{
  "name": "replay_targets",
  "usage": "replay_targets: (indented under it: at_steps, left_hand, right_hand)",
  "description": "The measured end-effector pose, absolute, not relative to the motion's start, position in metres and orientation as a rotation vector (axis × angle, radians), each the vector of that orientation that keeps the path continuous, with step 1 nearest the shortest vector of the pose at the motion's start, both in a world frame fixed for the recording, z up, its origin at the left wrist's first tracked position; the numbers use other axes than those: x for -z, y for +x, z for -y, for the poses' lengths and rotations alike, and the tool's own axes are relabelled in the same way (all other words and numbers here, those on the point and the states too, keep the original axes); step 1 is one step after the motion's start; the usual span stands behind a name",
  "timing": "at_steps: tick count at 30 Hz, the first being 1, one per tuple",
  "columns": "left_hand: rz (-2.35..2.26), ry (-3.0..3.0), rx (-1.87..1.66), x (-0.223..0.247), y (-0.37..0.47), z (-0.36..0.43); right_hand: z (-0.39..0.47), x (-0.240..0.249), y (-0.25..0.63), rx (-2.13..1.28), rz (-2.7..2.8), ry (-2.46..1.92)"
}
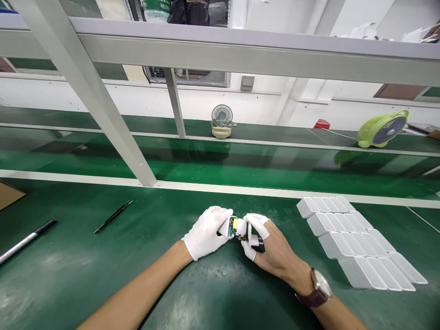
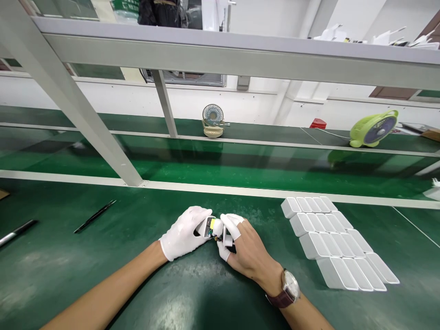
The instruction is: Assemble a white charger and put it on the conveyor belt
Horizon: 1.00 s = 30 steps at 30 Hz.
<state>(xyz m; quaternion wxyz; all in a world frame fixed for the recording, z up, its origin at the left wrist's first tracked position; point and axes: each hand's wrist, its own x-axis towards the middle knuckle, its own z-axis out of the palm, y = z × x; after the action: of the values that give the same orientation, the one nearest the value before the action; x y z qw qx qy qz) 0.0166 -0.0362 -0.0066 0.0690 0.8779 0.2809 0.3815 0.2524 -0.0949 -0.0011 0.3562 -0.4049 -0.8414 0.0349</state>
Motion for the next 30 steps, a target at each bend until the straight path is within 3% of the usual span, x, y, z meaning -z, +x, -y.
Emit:
replay_targets:
  at_steps: [30]
  left_hand:
    - [-0.816, 2.676, -1.116, 0.0044, 0.0197, 0.0369]
  right_hand:
    - [0.0964, -0.0083, 0.2519, -0.135, 2.206, -1.056]
